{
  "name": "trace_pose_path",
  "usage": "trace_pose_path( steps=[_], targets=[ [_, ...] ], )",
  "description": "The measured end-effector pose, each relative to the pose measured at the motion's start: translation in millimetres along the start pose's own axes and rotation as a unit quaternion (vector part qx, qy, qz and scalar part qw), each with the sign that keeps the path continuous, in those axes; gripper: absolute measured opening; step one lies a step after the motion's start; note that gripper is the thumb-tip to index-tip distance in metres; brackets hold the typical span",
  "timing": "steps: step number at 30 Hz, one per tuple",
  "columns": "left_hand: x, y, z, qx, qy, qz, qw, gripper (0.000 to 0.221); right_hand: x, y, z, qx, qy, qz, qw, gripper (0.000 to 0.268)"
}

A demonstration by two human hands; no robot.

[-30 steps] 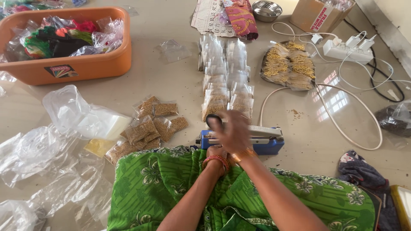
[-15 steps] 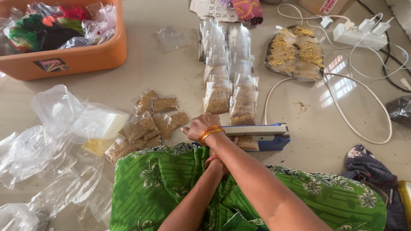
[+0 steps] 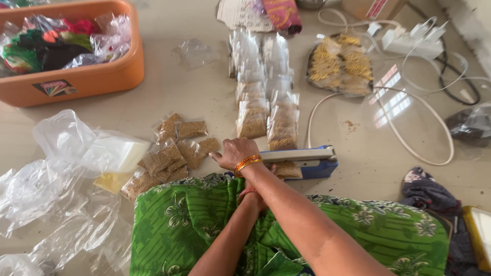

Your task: The person seals plastic bags filled with small seeds using a manual heat sealer while sitting on the floor.

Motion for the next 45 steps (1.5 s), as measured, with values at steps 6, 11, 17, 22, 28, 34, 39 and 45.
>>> trace_pose_path(
  steps=[6,11,17,22,28,34,39,45],
  targets=[
    [14,12,2,-0.028,0.018,0.033,0.999,0.02,-2,-3,-9,0.102,-0.048,-0.063,0.992,0.083],
    [-1,-85,-8,-0.053,0.027,0.047,0.997,0.019,-20,-4,-24,0.104,-0.113,-0.047,0.987,0.085],
    [8,19,-8,0.009,0.019,0.044,0.999,0.021,-111,-44,-52,0.092,-0.18,-0.123,0.972,0.075],
    [-25,27,-19,0.05,-0.004,0.039,0.998,0.03,-145,-26,-118,0.075,-0.151,-0.222,0.96,0.049],
    [-33,29,-21,0.063,0.006,0.034,0.997,0.041,-137,-6,-138,0.068,0.007,-0.183,0.981,0.04],
    [-17,12,-15,0.067,-0.002,-0.011,0.998,0.051,-125,10,-119,-0.056,-0.06,-0.181,0.98,0.063],
    [-11,-4,-14,0.061,0.009,-0.057,0.996,0.072,-121,28,-92,-0.073,-0.119,-0.14,0.98,0.058],
    [-49,16,-28,0.042,-0.019,-0.037,0.998,0.07,-128,5,-111,-0.03,-0.031,-0.127,0.991,0.052]
  ],
)
Point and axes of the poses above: each hand's wrist, its own x-axis towards the middle knuckle, its own y-axis out of the palm, z = x × y, the point moved 9 cm from there along x, towards the middle knuckle, and after that the axes turned 12 degrees about x, right-handed, at the moved point
